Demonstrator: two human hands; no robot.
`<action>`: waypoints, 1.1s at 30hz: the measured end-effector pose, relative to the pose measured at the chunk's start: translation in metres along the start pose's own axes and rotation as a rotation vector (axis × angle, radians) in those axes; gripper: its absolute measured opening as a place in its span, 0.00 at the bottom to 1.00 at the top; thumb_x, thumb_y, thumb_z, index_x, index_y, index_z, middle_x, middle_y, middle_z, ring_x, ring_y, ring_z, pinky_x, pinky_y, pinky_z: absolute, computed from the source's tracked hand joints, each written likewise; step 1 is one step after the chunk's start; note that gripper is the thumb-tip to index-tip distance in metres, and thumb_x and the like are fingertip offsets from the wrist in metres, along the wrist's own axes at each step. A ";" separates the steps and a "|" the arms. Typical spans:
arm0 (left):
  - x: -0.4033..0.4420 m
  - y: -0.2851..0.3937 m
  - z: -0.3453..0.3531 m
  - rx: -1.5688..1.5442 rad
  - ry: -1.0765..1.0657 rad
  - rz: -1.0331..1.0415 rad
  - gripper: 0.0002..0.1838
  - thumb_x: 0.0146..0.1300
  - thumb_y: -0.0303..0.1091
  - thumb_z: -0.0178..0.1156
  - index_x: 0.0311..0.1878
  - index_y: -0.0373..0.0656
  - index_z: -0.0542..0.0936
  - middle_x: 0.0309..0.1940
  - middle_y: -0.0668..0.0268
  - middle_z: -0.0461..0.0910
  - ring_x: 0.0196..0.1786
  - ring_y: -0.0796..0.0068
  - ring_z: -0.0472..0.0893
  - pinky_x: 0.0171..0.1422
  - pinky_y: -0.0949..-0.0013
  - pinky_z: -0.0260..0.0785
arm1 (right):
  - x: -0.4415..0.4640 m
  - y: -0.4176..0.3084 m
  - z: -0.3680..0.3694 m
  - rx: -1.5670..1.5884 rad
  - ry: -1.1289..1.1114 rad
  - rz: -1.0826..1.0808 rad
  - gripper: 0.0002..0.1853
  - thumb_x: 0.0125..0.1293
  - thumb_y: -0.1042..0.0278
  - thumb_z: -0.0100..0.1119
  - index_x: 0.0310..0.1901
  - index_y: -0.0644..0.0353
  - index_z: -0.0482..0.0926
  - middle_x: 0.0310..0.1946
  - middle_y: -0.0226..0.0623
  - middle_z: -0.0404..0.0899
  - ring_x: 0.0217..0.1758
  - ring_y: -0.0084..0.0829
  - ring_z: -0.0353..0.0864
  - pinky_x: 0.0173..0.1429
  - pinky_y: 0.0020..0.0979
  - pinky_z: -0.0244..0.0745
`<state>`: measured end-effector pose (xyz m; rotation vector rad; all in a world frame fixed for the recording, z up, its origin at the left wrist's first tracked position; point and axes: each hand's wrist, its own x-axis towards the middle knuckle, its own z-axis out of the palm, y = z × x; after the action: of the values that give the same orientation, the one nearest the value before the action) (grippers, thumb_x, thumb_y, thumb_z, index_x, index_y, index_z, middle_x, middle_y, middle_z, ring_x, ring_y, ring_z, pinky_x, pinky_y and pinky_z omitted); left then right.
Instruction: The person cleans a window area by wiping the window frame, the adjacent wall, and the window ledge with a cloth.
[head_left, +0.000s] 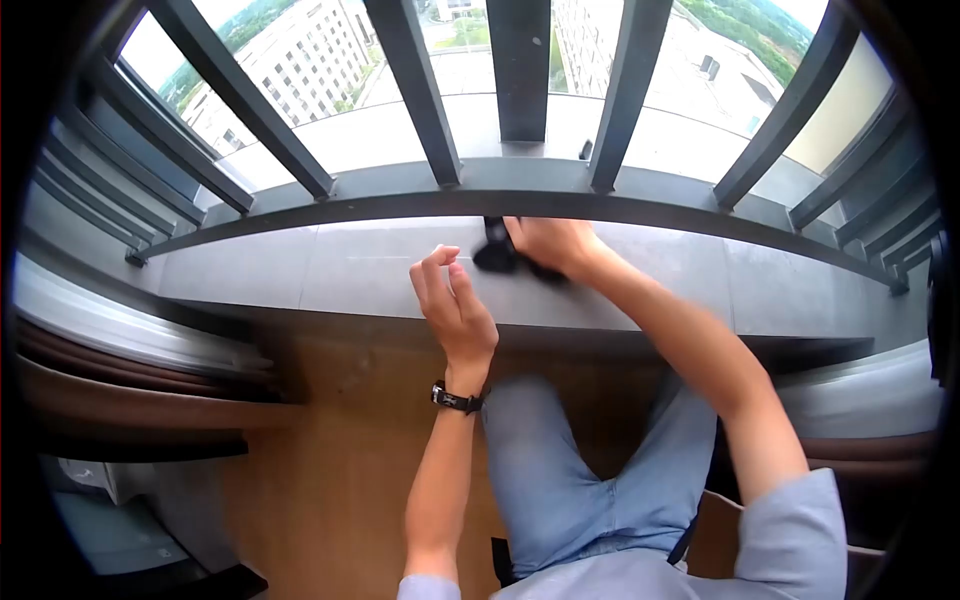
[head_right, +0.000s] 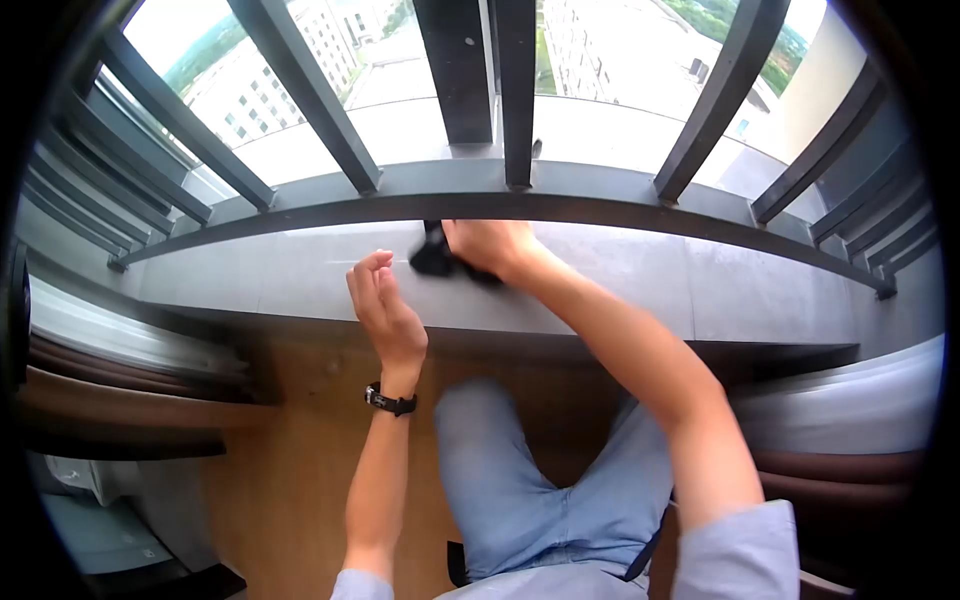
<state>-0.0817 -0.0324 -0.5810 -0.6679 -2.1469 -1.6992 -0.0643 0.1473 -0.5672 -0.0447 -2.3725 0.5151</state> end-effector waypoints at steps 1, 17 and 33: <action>0.000 0.001 0.001 -0.033 0.007 -0.016 0.13 0.75 0.30 0.45 0.50 0.36 0.78 0.47 0.57 0.75 0.54 0.59 0.76 0.65 0.60 0.67 | -0.012 -0.024 -0.019 -0.172 -0.131 0.044 0.16 0.66 0.62 0.61 0.21 0.58 0.81 0.20 0.44 0.80 0.27 0.49 0.81 0.38 0.44 0.76; -0.002 0.012 0.003 0.220 -0.160 0.158 0.12 0.64 0.23 0.51 0.49 0.39 0.78 0.50 0.54 0.76 0.65 0.47 0.72 0.70 0.52 0.61 | -0.019 -0.014 -0.026 -0.241 -0.119 0.066 0.13 0.61 0.59 0.61 0.31 0.60 0.86 0.32 0.53 0.83 0.44 0.55 0.81 0.63 0.52 0.70; -0.006 0.005 0.009 0.237 -0.056 0.174 0.13 0.63 0.25 0.53 0.51 0.37 0.76 0.49 0.51 0.76 0.59 0.46 0.74 0.67 0.53 0.63 | -0.012 -0.032 -0.008 -0.033 -0.336 0.079 0.15 0.62 0.60 0.56 0.26 0.61 0.86 0.28 0.51 0.85 0.37 0.50 0.86 0.49 0.48 0.78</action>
<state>-0.0739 -0.0237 -0.5825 -0.8140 -2.2101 -1.3274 -0.0460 0.1184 -0.5571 -0.0725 -2.7162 0.5574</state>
